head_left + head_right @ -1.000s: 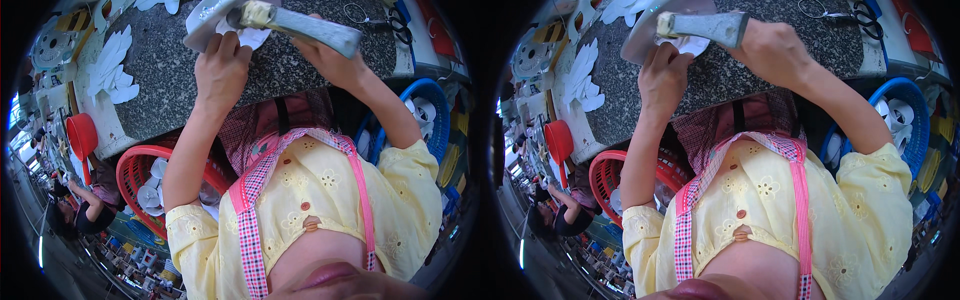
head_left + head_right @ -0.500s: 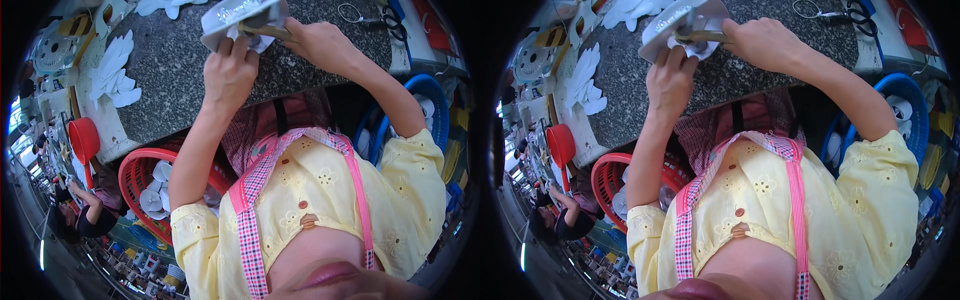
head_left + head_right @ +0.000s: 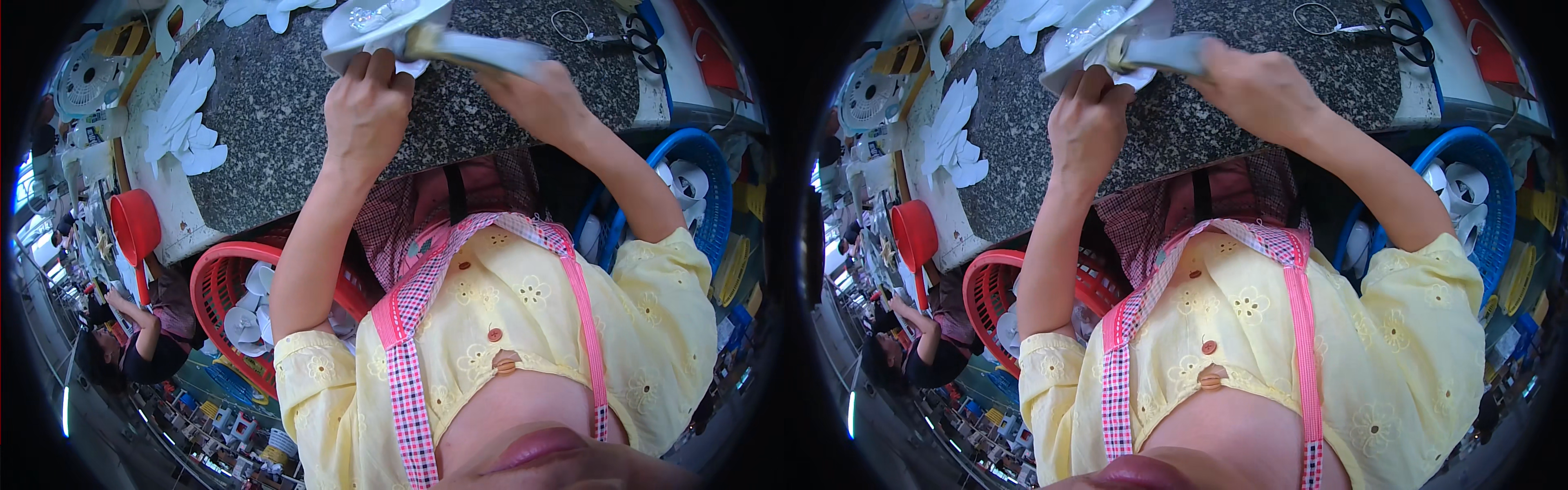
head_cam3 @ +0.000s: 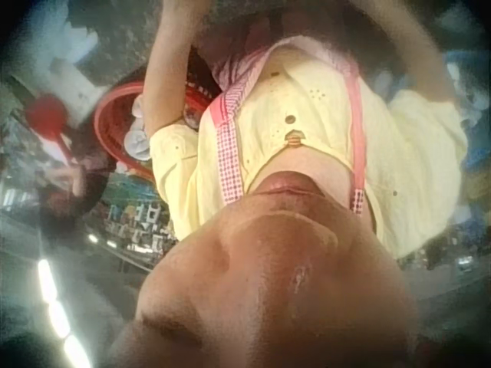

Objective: The person assembles white shoe uppers decorated with bows by hand, then inspects them.

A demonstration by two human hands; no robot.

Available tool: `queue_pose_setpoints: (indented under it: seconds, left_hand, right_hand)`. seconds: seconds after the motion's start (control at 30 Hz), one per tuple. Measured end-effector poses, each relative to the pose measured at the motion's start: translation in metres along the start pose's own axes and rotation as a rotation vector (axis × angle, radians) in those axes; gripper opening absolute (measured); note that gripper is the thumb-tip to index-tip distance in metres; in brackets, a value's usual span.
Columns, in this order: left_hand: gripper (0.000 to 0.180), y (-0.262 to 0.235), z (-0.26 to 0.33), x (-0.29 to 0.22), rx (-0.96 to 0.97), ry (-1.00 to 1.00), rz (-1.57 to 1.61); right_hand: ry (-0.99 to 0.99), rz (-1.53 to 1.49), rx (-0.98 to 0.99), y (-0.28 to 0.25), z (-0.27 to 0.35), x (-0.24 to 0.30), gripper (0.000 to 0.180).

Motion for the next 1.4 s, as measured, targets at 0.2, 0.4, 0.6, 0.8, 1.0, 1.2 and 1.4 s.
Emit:
queue_pose_setpoints:
  seconds: [0.2,0.4,0.6,0.8,1.0,1.2,1.4]
  left_hand:
    - [0.011,0.004,0.014,0.001,-0.017,-0.043,-0.023]
    - [0.013,0.003,0.017,0.009,-0.046,-0.042,-0.031]
    - [0.010,-0.007,0.017,0.017,-0.071,-0.055,-0.042]
    - [0.011,-0.020,0.005,0.063,-0.099,-0.328,0.422]
    - [0.011,-0.011,0.018,0.067,0.058,-0.590,0.904]
    - [0.019,-0.021,0.030,0.076,-0.009,-0.664,0.991]
    - [0.023,-0.083,0.045,0.072,-0.673,-0.494,0.468]
  right_hand:
    - [0.175,0.148,0.397,0.011,-0.015,0.004,0.022]
    - [0.095,0.097,0.080,-0.038,0.009,-0.020,0.025]
    - [0.334,0.535,0.061,-0.066,0.024,-0.123,0.025]
    - [0.484,0.613,0.131,-0.054,0.019,-0.147,0.029]
    - [-0.241,-0.118,0.011,-0.016,-0.052,0.028,0.045]
    - [0.191,-0.887,0.788,0.056,-0.069,0.031,0.030]
    - [0.503,-1.518,0.319,0.064,-0.073,0.012,0.026]
Point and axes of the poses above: each hand's wrist, its own z-axis away from the middle knuckle, its own y-axis out of the palm, x = y × z, the point moved 8 cm from there along -z, towards the middle knuckle, and after that the axes turned 7 degrees about y, right-handed, at the moved point
